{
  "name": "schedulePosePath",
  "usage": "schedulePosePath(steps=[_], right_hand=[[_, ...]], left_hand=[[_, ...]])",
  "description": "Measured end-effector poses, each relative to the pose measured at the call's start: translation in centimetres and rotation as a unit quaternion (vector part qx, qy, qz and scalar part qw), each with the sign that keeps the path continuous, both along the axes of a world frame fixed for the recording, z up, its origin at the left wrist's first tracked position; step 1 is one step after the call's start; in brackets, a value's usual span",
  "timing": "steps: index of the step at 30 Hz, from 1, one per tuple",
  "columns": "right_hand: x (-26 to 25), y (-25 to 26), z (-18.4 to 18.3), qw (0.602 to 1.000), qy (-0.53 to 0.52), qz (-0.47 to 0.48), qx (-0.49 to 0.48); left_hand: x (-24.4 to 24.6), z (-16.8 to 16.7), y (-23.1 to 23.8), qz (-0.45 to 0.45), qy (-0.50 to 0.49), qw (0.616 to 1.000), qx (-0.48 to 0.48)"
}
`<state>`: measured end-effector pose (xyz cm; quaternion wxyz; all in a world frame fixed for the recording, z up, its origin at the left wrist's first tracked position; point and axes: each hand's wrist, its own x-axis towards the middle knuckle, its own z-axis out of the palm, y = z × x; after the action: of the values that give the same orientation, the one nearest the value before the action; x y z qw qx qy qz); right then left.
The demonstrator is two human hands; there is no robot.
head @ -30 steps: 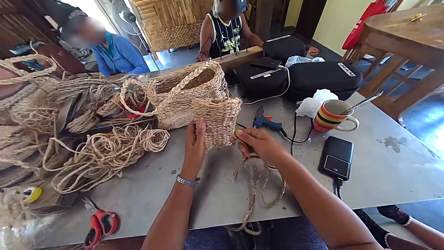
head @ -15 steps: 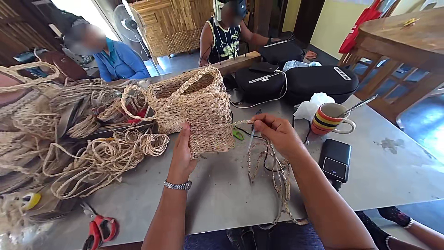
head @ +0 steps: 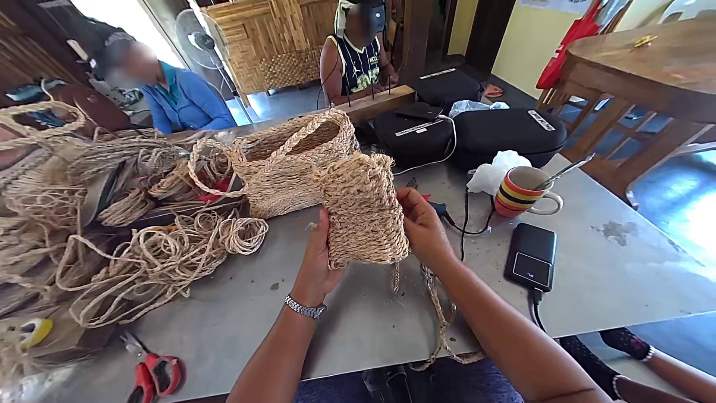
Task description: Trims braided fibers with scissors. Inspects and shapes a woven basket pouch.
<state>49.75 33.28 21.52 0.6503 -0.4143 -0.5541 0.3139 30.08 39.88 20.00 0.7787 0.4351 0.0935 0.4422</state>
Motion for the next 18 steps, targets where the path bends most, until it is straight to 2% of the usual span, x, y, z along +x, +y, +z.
schedulePosePath(steps=[6,14,18], right_hand=[[1.1,0.0,0.2,0.999,0.027,0.004,-0.033],[2.5,-0.5,0.9,0.977,0.078,0.174,-0.094],[2.0,-0.6,0.7,0.983,0.077,0.143,-0.087]], left_hand=[[0.7,-0.6,-0.6,-0.015,0.002,1.0,0.005],[0.8,0.0,-1.0,0.099,0.043,0.993,0.046],[0.7,-0.5,-1.0,0.111,0.098,0.983,0.112]])
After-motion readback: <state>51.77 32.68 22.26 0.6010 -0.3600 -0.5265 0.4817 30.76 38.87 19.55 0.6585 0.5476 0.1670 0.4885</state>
